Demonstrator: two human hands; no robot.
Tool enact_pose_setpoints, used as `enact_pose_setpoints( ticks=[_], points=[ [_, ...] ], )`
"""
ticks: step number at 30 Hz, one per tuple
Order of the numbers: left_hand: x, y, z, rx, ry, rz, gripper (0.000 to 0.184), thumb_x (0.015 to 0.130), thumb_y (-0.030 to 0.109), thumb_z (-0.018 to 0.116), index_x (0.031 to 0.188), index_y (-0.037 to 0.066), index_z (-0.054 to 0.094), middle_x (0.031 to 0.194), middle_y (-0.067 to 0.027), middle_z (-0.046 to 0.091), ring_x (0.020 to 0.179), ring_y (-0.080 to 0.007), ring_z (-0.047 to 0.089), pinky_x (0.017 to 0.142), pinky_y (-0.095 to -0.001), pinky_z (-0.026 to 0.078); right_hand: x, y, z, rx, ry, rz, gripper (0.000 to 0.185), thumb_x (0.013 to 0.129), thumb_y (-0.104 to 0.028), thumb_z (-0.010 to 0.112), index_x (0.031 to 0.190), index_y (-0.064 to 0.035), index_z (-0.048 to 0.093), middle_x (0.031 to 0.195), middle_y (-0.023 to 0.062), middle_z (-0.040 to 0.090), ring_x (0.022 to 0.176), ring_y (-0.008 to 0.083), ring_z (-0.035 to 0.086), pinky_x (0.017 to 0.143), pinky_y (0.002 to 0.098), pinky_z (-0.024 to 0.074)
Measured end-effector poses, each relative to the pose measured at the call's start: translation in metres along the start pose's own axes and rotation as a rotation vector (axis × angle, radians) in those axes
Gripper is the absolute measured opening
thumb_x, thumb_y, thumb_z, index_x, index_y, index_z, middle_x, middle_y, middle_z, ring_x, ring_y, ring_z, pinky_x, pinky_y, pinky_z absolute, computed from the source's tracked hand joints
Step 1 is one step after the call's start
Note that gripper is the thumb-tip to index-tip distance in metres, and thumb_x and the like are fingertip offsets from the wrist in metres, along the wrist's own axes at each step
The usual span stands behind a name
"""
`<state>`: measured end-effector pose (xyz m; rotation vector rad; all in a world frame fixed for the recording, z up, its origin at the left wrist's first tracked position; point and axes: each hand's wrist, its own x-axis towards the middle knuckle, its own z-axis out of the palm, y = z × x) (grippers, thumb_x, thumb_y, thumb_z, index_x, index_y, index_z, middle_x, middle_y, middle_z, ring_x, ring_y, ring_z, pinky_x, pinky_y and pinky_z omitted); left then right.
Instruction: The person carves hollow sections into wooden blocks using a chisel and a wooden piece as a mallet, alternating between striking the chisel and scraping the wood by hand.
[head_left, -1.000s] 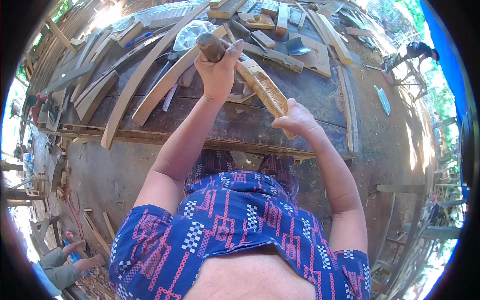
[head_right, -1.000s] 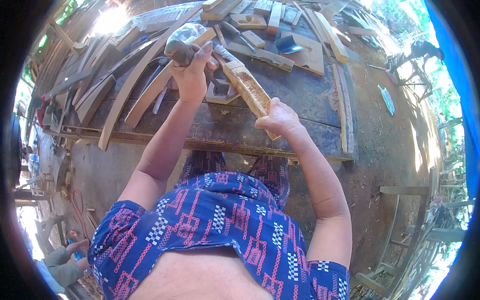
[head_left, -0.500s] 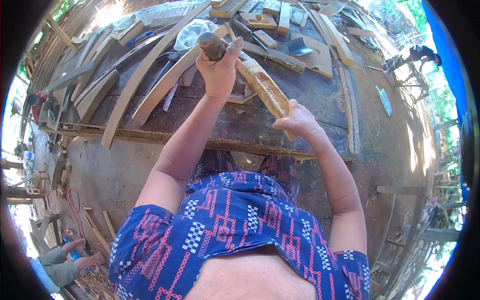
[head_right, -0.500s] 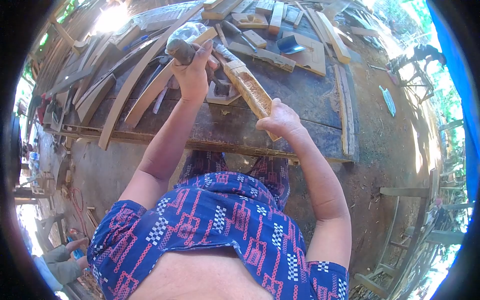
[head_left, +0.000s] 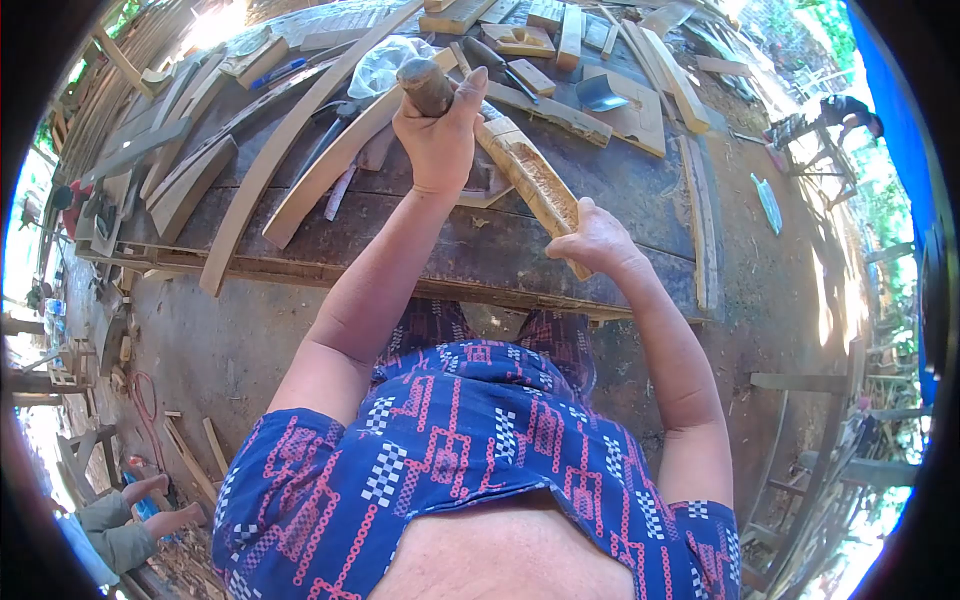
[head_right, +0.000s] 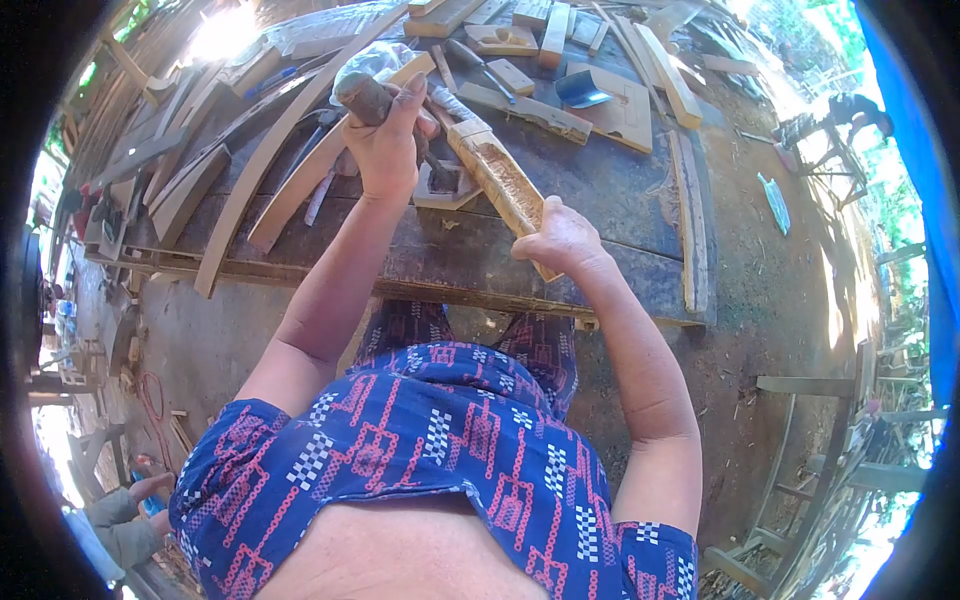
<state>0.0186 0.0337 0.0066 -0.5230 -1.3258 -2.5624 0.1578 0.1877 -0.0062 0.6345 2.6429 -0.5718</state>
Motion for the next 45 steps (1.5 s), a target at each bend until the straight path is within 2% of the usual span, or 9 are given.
enact_pose_setpoints(
  ticks=[20,23,26,28,30,35,38,43,45],
  points=[
    [-0.003,-0.004,0.000,0.077,-0.054,0.071,0.023,0.082,0.014,0.075,0.073,0.008,0.055,0.061,0.0012,0.057,0.052,-0.0051,0.052,0.048,-0.0199,0.041,-0.002,-0.002,0.000,0.006,0.010,0.007,0.072,0.061,-0.040,0.073,0.112,0.0042,0.047,0.109,0.0273,0.059,0.105,0.0366,0.058,0.092,0.0396,0.0442],
    [-0.006,-0.010,-0.002,0.122,-0.117,0.196,0.020,0.084,0.011,0.072,0.075,0.007,0.054,0.062,0.0009,0.058,0.052,-0.0047,0.052,0.048,-0.0196,0.040,0.002,0.006,0.002,-0.025,0.076,-0.018,0.070,0.060,-0.040,0.072,0.111,0.0029,0.052,0.102,0.0236,0.063,0.099,0.0336,0.062,0.089,0.0383,0.0476],
    [-0.008,-0.008,-0.003,0.191,-0.179,0.109,0.027,0.079,0.013,0.076,0.091,0.004,0.054,0.076,0.0026,0.057,0.070,-0.0039,0.051,0.063,-0.0209,0.044,-0.003,0.006,-0.005,0.026,0.106,-0.068,0.063,0.061,-0.039,0.074,0.106,0.0018,0.056,0.097,0.0220,0.065,0.095,0.0292,0.064,0.084,0.0372,0.0495],
    [-0.006,-0.020,-0.004,0.288,-0.136,0.190,0.029,0.078,0.011,0.076,0.095,0.002,0.054,0.077,0.0007,0.058,0.071,-0.0056,0.053,0.064,-0.0223,0.046,-0.029,-0.007,-0.028,0.338,0.153,-0.070,0.053,0.061,-0.031,0.077,0.100,0.0005,0.058,0.090,0.0164,0.065,0.082,0.0191,0.065,0.072,0.0310,0.0512],
    [-0.009,-0.018,0.002,0.277,-0.141,0.192,0.029,0.078,0.011,0.076,0.096,0.001,0.055,0.079,-0.0002,0.059,0.072,-0.0063,0.054,0.064,-0.0226,0.047,-0.050,-0.017,-0.051,0.560,0.373,-0.246,0.048,0.063,-0.022,0.079,0.100,-0.0004,0.058,0.088,0.0095,0.064,0.073,0.0093,0.061,0.064,0.0226,0.0480],
    [-0.010,-0.011,0.012,0.277,-0.186,0.196,0.025,0.079,0.008,0.072,0.098,0.001,0.056,0.083,-0.0021,0.061,0.074,-0.0074,0.056,0.065,-0.0228,0.048,-0.113,-0.060,-0.102,0.946,0.818,-0.736,0.044,0.066,-0.021,0.079,0.102,-0.0031,0.061,0.084,0.0022,0.061,0.067,0.0076,0.055,0.057,0.0255,0.0444],
    [-0.008,-0.014,0.013,0.277,-0.201,0.211,0.025,0.079,0.007,0.072,0.098,0.001,0.056,0.083,-0.0020,0.061,0.073,-0.0072,0.056,0.066,-0.0232,0.048,-0.113,-0.046,-0.102,0.468,0.556,-0.611,0.048,0.067,-0.023,0.079,0.106,-0.0041,0.059,0.086,0.0039,0.060,0.069,0.0099,0.057,0.062,0.0247,0.0458],
    [-0.005,-0.015,0.012,0.115,-0.216,0.144,0.023,0.080,0.008,0.072,0.096,0.003,0.057,0.080,0.0007,0.060,0.071,-0.0047,0.054,0.064,-0.0218,0.047,-0.131,-0.052,-0.135,-0.062,0.651,-0.507,0.052,0.067,-0.018,0.076,0.113,-0.0025,0.057,0.082,0.0044,0.060,0.070,0.0105,0.058,0.066,0.0242,0.0471],
    [-0.008,-0.017,0.010,0.209,-0.201,0.109,0.022,0.081,0.006,0.072,0.096,0.003,0.056,0.079,0.0029,0.060,0.069,-0.0027,0.053,0.062,-0.0198,0.046,-0.140,-0.054,-0.144,0.550,0.608,-0.613,0.057,0.065,-0.016,0.077,0.116,0.0004,0.055,0.083,0.0080,0.063,0.073,0.0106,0.060,0.067,0.0259,0.0478]
  ],
)
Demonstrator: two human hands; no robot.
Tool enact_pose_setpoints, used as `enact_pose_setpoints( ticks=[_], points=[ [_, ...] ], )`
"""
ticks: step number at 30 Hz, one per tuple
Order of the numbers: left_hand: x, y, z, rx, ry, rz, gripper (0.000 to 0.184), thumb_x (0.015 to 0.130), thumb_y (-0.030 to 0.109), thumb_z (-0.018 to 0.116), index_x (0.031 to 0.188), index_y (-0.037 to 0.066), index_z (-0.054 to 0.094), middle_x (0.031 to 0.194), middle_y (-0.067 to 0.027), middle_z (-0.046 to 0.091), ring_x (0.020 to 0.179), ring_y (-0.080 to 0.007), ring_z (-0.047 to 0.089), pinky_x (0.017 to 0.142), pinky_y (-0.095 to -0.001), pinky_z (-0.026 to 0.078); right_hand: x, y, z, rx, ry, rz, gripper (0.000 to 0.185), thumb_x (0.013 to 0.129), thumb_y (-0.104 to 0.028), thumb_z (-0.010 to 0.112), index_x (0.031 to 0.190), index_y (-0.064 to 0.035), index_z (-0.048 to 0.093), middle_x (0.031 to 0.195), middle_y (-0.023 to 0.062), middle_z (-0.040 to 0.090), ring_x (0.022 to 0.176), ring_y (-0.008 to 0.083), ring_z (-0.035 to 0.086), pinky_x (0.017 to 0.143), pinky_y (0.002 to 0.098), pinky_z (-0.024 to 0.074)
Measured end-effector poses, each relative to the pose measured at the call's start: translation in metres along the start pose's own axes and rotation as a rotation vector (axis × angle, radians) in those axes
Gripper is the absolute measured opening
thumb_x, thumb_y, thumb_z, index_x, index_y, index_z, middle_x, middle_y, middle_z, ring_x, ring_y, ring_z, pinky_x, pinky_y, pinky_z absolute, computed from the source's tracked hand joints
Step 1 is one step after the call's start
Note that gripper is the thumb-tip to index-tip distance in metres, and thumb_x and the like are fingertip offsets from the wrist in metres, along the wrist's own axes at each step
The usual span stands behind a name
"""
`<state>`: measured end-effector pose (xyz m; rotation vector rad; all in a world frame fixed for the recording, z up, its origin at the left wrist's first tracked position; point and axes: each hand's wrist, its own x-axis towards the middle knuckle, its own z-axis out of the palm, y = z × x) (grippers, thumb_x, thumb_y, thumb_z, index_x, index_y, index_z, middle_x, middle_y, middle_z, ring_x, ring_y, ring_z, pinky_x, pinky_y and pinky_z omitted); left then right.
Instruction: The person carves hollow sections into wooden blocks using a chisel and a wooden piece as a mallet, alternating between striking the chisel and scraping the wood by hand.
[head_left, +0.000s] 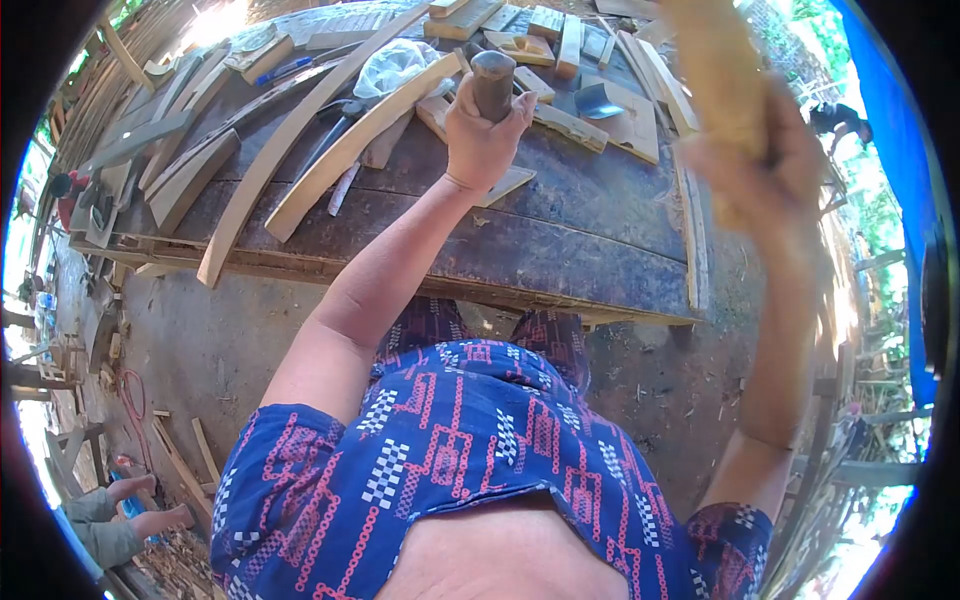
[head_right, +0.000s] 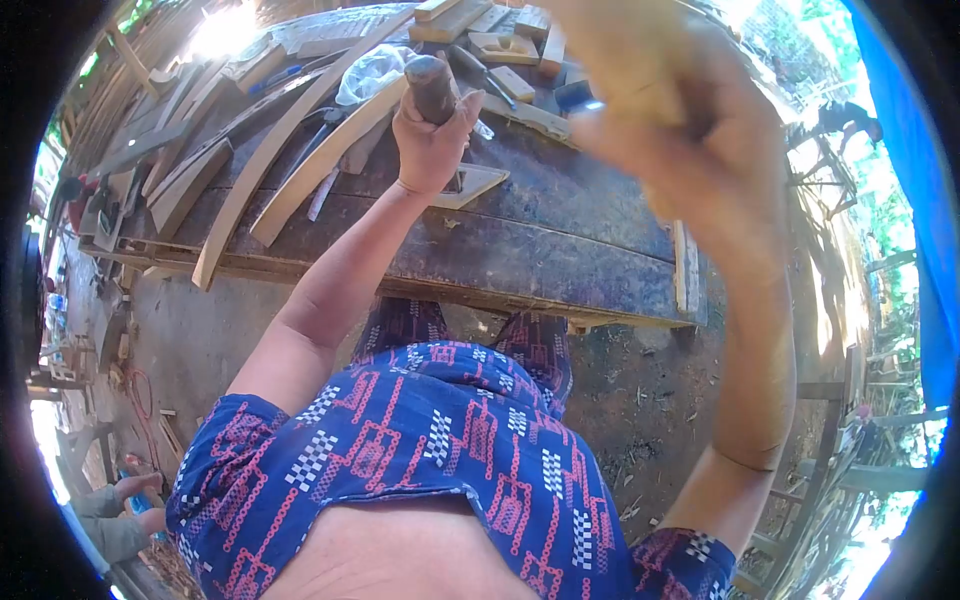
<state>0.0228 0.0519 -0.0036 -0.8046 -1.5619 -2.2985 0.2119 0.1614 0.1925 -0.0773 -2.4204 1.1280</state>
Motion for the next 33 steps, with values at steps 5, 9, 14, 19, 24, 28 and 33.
enact_pose_setpoints(
  ticks=[5,9,14,19,24,28,33],
  points=[
    [0.004,-0.003,0.005,0.048,-0.026,0.137,0.021,0.079,0.008,0.071,0.093,0.003,0.057,0.079,-0.0006,0.061,0.073,-0.0070,0.054,0.067,-0.0239,0.047,-0.005,0.020,0.022,-0.186,-0.063,0.098,0.052,0.066,-0.017,0.078,0.111,0.0001,0.056,0.083,0.0080,0.064,0.070,0.0128,0.061,0.063,0.0267,0.0483],
    [0.005,0.005,0.009,-0.093,-0.016,0.078,0.020,0.078,0.010,0.072,0.091,0.004,0.057,0.078,-0.0016,0.061,0.070,-0.0076,0.053,0.065,-0.0244,0.046,-0.004,0.020,0.009,-0.569,-0.121,-0.179,0.045,0.070,-0.020,0.077,0.105,0.0013,0.058,0.084,0.0056,0.063,0.071,0.0109,0.060,0.065,0.0246,0.0470],
    [0.004,0.000,0.007,0.101,-0.051,0.049,0.019,0.078,0.009,0.070,0.090,0.004,0.056,0.075,-0.0020,0.061,0.068,-0.0076,0.053,0.062,-0.0249,0.046,-0.010,0.000,0.010,0.233,0.152,-0.074,0.042,0.073,-0.015,0.072,0.110,-0.0034,0.056,0.083,0.0063,0.061,0.072,0.0073,0.058,0.062,0.0252,0.0463],
    [0.005,-0.009,0.006,0.063,-0.055,0.094,0.023,0.077,0.012,0.072,0.090,0.003,0.055,0.071,-0.0050,0.061,0.065,-0.0089,0.054,0.061,-0.0261,0.047,-0.012,0.041,0.021,-0.541,-0.111,0.029,0.047,0.067,-0.024,0.077,0.103,-0.0012,0.058,0.081,0.0059,0.061,0.070,0.0118,0.059,0.060,0.0268,0.0477],
    [0.003,-0.003,0.008,0.131,-0.062,0.082,0.022,0.079,0.004,0.071,0.097,0.002,0.057,0.077,0.0024,0.059,0.069,-0.0037,0.052,0.061,-0.0220,0.046,-0.009,0.010,0.008,0.347,0.111,0.053,0.051,0.066,-0.014,0.076,0.111,-0.0004,0.056,0.085,0.0057,0.059,0.072,0.0139,0.059,0.063,0.0274,0.0470],
    [0.004,-0.005,0.014,0.075,-0.073,0.111,0.023,0.078,0.009,0.071,0.095,0.002,0.057,0.077,-0.0005,0.060,0.069,-0.0062,0.053,0.064,-0.0241,0.046,-0.016,0.046,0.028,-0.321,-0.190,0.192,0.050,0.068,-0.014,0.078,0.111,-0.0010,0.055,0.085,0.0091,0.064,0.068,0.0142,0.061,0.055,0.0259,0.0467],
    [0.004,-0.013,0.001,0.019,-0.075,-0.035,0.025,0.076,0.011,0.071,0.095,0.003,0.056,0.077,-0.0016,0.060,0.070,-0.0086,0.053,0.066,-0.0269,0.047,-0.016,0.090,0.033,0.037,-0.103,0.217,0.045,0.067,-0.014,0.078,0.104,-0.0004,0.056,0.085,0.0090,0.064,0.068,0.0133,0.061,0.055,0.0264,0.0464]
  ],
)
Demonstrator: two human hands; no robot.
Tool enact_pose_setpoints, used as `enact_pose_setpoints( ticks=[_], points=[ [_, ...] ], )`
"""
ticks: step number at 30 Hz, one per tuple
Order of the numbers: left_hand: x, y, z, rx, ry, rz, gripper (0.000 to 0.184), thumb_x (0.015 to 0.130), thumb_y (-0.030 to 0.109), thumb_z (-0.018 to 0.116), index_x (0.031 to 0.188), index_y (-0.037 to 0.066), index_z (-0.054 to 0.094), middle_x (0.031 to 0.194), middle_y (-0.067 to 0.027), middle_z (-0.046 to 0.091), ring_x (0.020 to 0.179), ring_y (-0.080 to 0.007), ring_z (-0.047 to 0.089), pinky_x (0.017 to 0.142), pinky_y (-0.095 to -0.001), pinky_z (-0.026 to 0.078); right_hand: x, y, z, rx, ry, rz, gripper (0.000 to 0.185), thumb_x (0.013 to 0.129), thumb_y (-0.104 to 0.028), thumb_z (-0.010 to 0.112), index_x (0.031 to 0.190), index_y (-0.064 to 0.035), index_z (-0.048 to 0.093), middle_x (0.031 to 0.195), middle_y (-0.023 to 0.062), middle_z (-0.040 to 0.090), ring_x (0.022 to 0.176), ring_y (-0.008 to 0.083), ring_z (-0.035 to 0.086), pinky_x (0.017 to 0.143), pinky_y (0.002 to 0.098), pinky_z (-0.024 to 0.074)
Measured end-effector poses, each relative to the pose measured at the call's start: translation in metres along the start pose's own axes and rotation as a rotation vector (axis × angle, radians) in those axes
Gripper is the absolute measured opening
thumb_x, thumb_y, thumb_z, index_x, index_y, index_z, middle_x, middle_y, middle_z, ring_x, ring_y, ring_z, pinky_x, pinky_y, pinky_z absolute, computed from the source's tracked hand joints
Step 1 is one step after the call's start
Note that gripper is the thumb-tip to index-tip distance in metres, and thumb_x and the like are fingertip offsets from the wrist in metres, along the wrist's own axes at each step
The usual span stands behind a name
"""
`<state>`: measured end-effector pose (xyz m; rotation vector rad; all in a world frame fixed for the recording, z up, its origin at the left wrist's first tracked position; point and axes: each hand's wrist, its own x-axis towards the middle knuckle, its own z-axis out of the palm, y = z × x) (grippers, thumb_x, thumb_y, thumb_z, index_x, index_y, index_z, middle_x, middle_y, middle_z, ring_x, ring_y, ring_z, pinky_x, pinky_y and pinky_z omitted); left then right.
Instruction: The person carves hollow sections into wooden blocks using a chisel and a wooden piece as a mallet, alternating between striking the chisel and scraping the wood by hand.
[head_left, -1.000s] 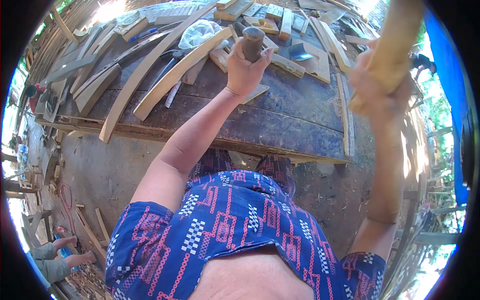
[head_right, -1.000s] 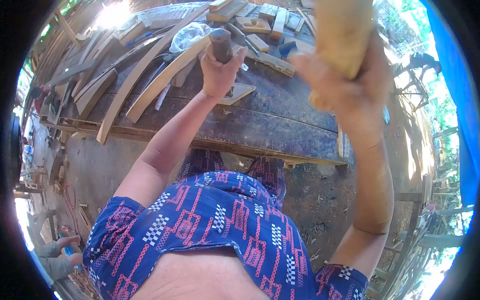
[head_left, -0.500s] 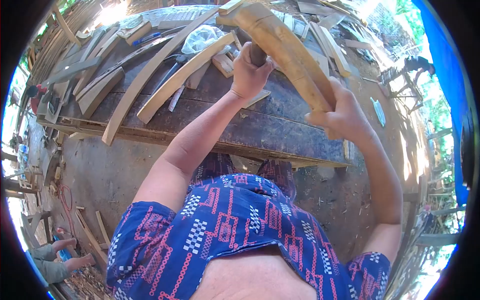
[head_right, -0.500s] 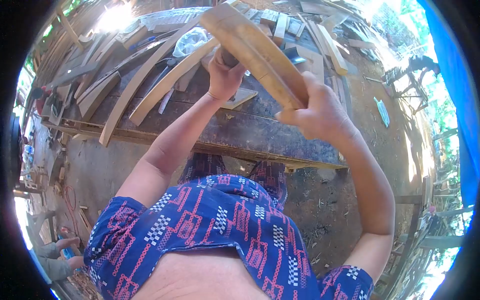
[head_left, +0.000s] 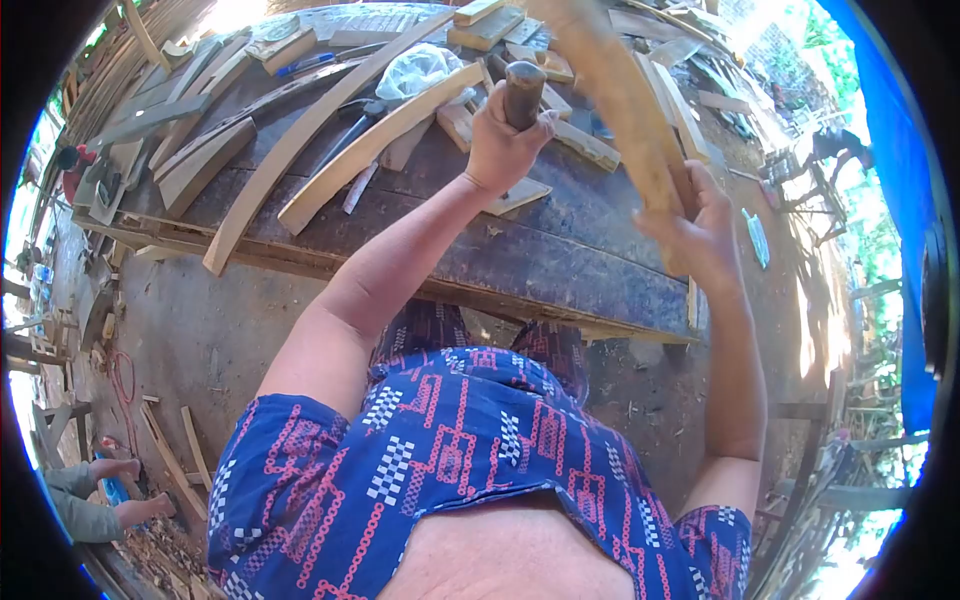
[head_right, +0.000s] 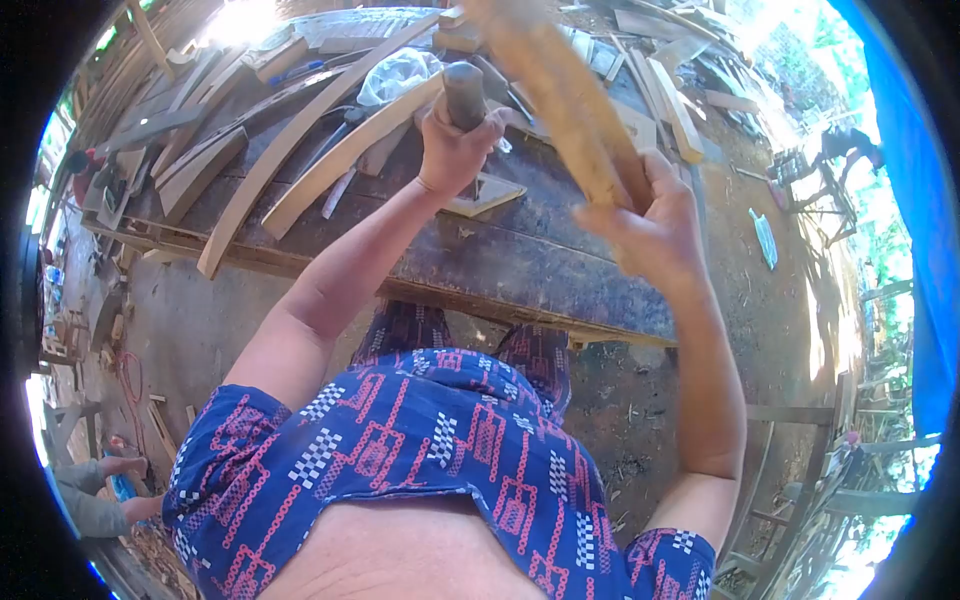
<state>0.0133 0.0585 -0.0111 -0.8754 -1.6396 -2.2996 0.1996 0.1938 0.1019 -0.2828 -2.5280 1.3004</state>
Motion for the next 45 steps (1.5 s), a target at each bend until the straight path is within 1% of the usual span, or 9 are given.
enact_pose_setpoints(
  ticks=[5,13,23,26,28,31,32,35,45],
  points=[
    [0.003,0.004,-0.001,0.074,-0.044,0.021,0.027,0.074,0.011,0.071,0.095,0.002,0.056,0.075,-0.0020,0.060,0.069,-0.0090,0.052,0.066,-0.0271,0.047,0.003,0.065,0.047,0.238,0.171,0.019,0.043,0.064,-0.020,0.080,0.094,0.0002,0.056,0.082,0.0096,0.063,0.069,0.0103,0.060,0.056,0.0266,0.0469],
    [0.005,-0.004,-0.003,0.052,-0.041,0.033,0.029,0.073,0.012,0.073,0.095,0.002,0.056,0.075,-0.0020,0.059,0.068,-0.0081,0.051,0.064,-0.0266,0.047,-0.004,0.131,0.083,-0.417,-0.218,0.344,0.066,0.061,-0.043,0.074,0.102,0.0026,0.050,0.097,0.0293,0.062,0.091,0.0409,0.062,0.083,0.0437,0.0480],
    [-0.017,0.019,0.030,0.188,-0.457,0.141,0.023,0.071,0.007,0.072,0.090,0.007,0.058,0.080,-0.0024,0.059,0.072,-0.0092,0.055,0.064,-0.0267,0.046,-0.001,0.108,0.081,-0.525,-0.288,0.386,0.070,0.060,-0.041,0.073,0.106,0.0047,0.047,0.101,0.0288,0.062,0.098,0.0402,0.061,0.088,0.0434,0.0469],
    [-0.047,0.006,0.046,0.348,-0.722,0.357,0.031,0.064,0.014,0.072,0.091,0.008,0.058,0.080,-0.0089,0.058,0.074,-0.0231,0.060,0.066,-0.0340,0.049,0.002,0.152,0.088,-0.539,-0.390,0.361,0.070,0.070,-0.041,0.073,0.120,-0.0001,0.046,0.111,0.0233,0.060,0.106,0.0341,0.059,0.093,0.0403,0.0444],
    [-0.066,-0.005,0.049,0.454,-0.890,0.504,0.034,0.060,0.023,0.072,0.088,0.009,0.057,0.080,-0.0097,0.058,0.077,-0.0300,0.062,0.067,-0.0384,0.050,-0.003,0.232,0.108,-0.168,-0.316,-0.130,0.064,0.082,-0.038,0.066,0.131,-0.0066,0.041,0.129,0.0169,0.050,0.121,0.0227,0.049,0.102,0.0337,0.0383],
    [-0.066,-0.006,0.039,0.416,-0.868,0.464,0.032,0.061,0.024,0.072,0.085,0.009,0.058,0.079,-0.0091,0.058,0.075,-0.0294,0.062,0.067,-0.0384,0.050,-0.008,0.214,0.109,-0.217,-0.137,-0.401,0.049,0.079,-0.037,0.066,0.120,-0.0151,0.051,0.115,0.0168,0.060,0.109,0.0317,0.058,0.091,0.0381,0.0480],
    [-0.061,-0.001,0.035,0.353,-0.785,0.451,0.031,0.063,0.025,0.074,0.083,0.008,0.058,0.079,-0.0092,0.059,0.073,-0.0299,0.062,0.065,-0.0375,0.049,0.011,0.303,0.140,-0.304,-0.297,-0.219,0.057,0.072,-0.039,0.070,0.115,-0.0073,0.050,0.111,0.0217,0.061,0.105,0.0346,0.060,0.089,0.0400,0.0482],
    [-0.022,0.010,0.017,0.200,-0.402,0.330,0.022,0.072,0.016,0.076,0.083,0.005,0.060,0.064,-0.0021,0.057,0.057,-0.0108,0.054,0.052,-0.0285,0.044,-0.003,0.110,0.086,-0.518,-0.283,0.375,0.064,0.064,-0.040,0.073,0.108,0.0003,0.049,0.105,0.0270,0.061,0.101,0.0380,0.061,0.088,0.0420,0.0480],
    [0.019,0.022,-0.019,-0.265,0.056,0.036,0.012,0.075,-0.001,0.067,0.075,0.003,0.056,0.060,-0.0017,0.055,0.047,-0.0099,0.052,0.044,-0.0234,0.041,-0.006,0.110,0.088,-0.467,-0.252,0.367,0.068,0.060,-0.041,0.073,0.104,0.0042,0.048,0.100,0.0291,0.062,0.097,0.0400,0.062,0.087,0.0428,0.0475]
  ],
)
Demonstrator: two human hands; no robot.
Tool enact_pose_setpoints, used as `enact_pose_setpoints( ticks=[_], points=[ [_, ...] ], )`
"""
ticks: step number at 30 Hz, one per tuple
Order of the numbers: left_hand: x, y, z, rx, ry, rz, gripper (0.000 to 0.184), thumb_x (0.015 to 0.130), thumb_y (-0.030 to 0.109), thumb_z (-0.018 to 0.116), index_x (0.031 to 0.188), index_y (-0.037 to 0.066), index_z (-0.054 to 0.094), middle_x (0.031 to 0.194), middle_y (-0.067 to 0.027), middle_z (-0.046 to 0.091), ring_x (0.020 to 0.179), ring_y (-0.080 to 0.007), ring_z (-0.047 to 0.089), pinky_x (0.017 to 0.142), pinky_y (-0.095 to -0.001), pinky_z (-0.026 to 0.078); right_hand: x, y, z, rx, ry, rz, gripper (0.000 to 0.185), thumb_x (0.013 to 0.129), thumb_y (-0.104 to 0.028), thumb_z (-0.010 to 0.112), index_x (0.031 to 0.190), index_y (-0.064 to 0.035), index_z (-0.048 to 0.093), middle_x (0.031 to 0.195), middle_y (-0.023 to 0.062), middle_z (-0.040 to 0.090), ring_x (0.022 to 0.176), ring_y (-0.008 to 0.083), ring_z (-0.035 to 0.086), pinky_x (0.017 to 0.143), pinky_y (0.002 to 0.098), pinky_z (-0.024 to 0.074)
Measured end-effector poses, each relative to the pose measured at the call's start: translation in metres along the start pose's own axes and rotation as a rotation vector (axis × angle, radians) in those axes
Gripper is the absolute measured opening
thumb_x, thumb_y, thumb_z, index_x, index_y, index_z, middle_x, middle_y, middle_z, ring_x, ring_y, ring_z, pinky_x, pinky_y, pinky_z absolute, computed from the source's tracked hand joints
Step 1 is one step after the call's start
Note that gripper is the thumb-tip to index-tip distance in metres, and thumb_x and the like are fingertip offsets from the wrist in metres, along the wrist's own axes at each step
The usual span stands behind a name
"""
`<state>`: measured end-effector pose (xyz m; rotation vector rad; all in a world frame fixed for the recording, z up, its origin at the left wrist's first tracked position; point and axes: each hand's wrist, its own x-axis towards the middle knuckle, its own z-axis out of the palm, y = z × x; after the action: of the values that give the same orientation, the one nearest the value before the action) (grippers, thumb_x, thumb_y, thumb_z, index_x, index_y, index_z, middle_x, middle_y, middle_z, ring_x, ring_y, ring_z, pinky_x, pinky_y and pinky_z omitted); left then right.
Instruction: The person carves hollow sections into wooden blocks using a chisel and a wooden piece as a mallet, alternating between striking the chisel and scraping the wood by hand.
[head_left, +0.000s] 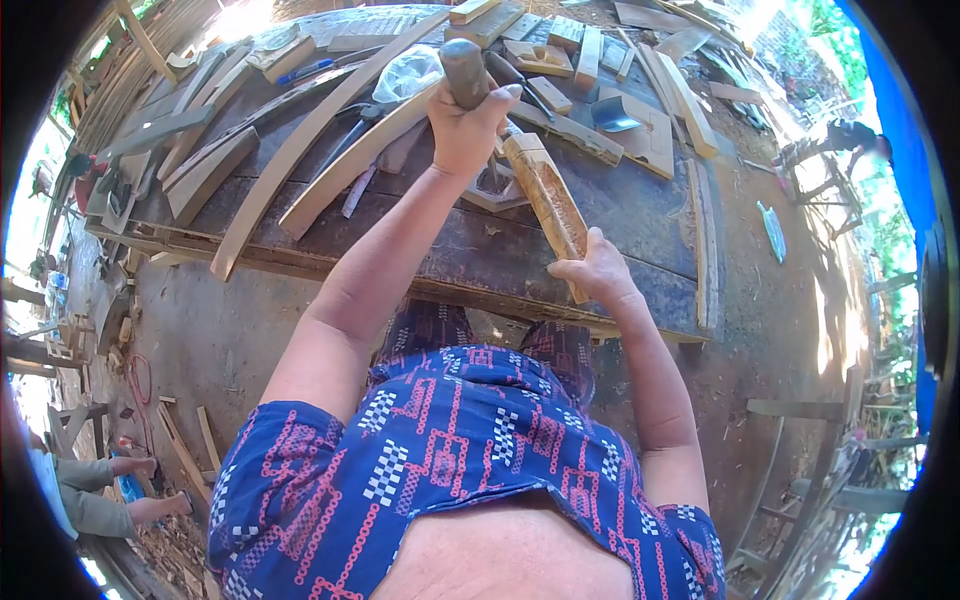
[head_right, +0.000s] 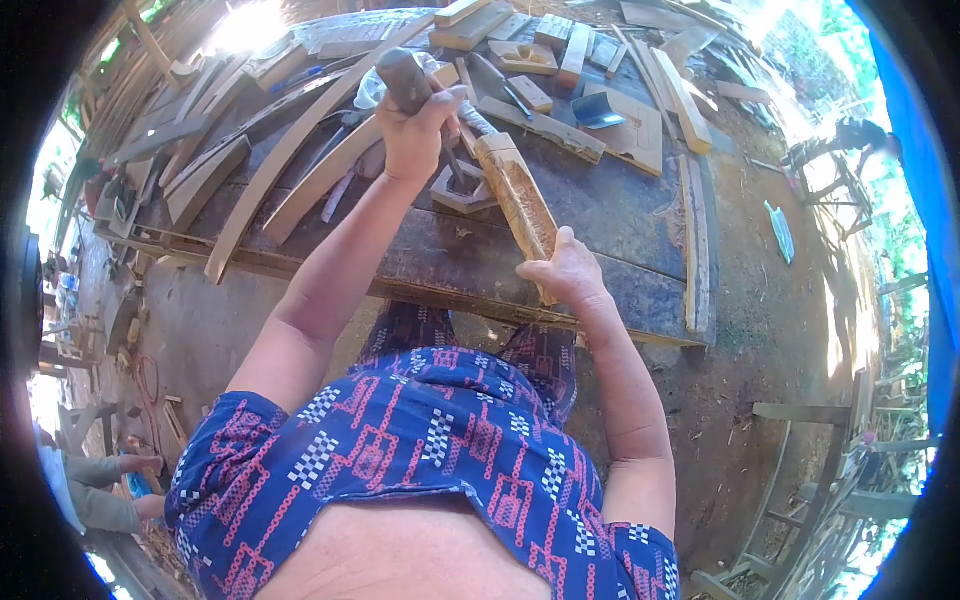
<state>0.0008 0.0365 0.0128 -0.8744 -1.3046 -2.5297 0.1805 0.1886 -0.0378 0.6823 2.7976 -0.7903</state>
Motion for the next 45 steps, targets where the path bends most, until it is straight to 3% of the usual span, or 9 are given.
enact_pose_setpoints(
  ticks=[19,24,26,31,32,34,38,41,45],
  points=[
    [-0.015,-0.013,0.005,0.041,-0.050,-0.081,0.012,0.078,0.002,0.066,0.075,0.004,0.055,0.060,-0.0008,0.056,0.047,-0.0076,0.052,0.046,-0.0221,0.042,0.002,0.006,0.000,0.006,0.000,0.021,0.071,0.058,-0.044,0.073,0.105,0.0045,0.049,0.099,0.0294,0.062,0.098,0.0419,0.060,0.089,0.0415,0.0461],
    [-0.021,-0.015,0.015,0.227,-0.056,-0.039,0.017,0.072,0.008,0.071,0.082,0.004,0.058,0.069,0.0010,0.059,0.060,-0.0051,0.053,0.055,-0.0235,0.044,-0.020,-0.017,-0.040,0.345,0.125,-0.028,0.052,0.062,-0.029,0.079,0.098,0.0008,0.057,0.083,0.0142,0.065,0.069,0.0201,0.065,0.059,0.0308,0.0509],
    [-0.024,-0.011,0.021,0.276,-0.110,-0.084,0.025,0.070,0.010,0.071,0.090,0.003,0.059,0.074,0.0010,0.061,0.065,-0.0059,0.052,0.059,-0.0246,0.045,-0.030,-0.031,-0.070,0.613,0.355,-0.324,0.044,0.065,-0.018,0.080,0.098,-0.0011,0.057,0.079,0.0050,0.063,0.059,0.0082,0.058,0.049,0.0228,0.0453],
    [-0.023,-0.015,0.029,0.345,-0.137,0.006,0.014,0.075,0.006,0.070,0.077,0.005,0.057,0.065,0.0026,0.058,0.058,-0.0040,0.052,0.053,-0.0221,0.043,-0.087,-0.090,-0.135,0.865,0.678,-0.612,0.039,0.067,-0.016,0.079,0.097,-0.0025,0.059,0.084,0.0042,0.061,0.070,0.0078,0.059,0.059,0.0216,0.0464],
    [-0.025,-0.015,0.031,0.358,-0.141,0.028,0.014,0.075,0.006,0.070,0.078,0.005,0.057,0.066,0.0025,0.058,0.059,-0.0039,0.053,0.054,-0.0222,0.043,-0.088,-0.088,-0.136,0.859,0.682,-0.616,0.039,0.067,-0.016,0.079,0.097,-0.0025,0.059,0.084,0.0042,0.061,0.070,0.0078,0.059,0.059,0.0216,0.0464],
    [-0.026,-0.019,0.031,0.371,-0.138,0.055,0.014,0.075,0.006,0.070,0.080,0.004,0.057,0.068,0.0025,0.059,0.061,-0.0039,0.053,0.055,-0.0223,0.044,-0.086,-0.079,-0.139,0.186,0.336,-0.426,0.045,0.071,-0.015,0.075,0.109,-0.0008,0.055,0.083,0.0046,0.058,0.075,0.0078,0.056,0.064,0.0248,0.0452],
    [-0.023,-0.022,0.028,0.260,-0.171,-0.046,0.024,0.071,0.011,0.070,0.091,0.002,0.062,0.073,-0.0036,0.061,0.069,-0.0078,0.053,0.064,-0.0268,0.047,-0.086,-0.070,-0.156,-0.124,0.474,-0.530,0.041,0.070,-0.012,0.076,0.104,-0.0041,0.054,0.082,0.0041,0.059,0.069,0.0060,0.058,0.057,0.0197,0.0442],
    [-0.029,-0.023,0.027,0.358,-0.186,-0.067,0.019,0.074,0.006,0.068,0.091,0.001,0.061,0.076,-0.0012,0.062,0.068,-0.0064,0.054,0.062,-0.0249,0.047,-0.107,-0.084,-0.165,0.658,0.414,-0.504,0.046,0.070,-0.011,0.075,0.110,-0.0040,0.053,0.078,0.0021,0.058,0.054,0.0052,0.050,0.044,0.0201,0.0364],
    [-0.025,-0.022,0.029,0.137,-0.193,-0.017,0.014,0.077,0.003,0.068,0.089,0.002,0.060,0.075,0.0010,0.062,0.066,-0.0047,0.056,0.058,-0.0231,0.046,-0.087,-0.068,-0.119,0.727,0.464,-0.535,0.041,0.071,-0.010,0.075,0.105,-0.0035,0.052,0.076,0.0017,0.057,0.054,0.0050,0.050,0.043,0.0208,0.0367]
  ],
)
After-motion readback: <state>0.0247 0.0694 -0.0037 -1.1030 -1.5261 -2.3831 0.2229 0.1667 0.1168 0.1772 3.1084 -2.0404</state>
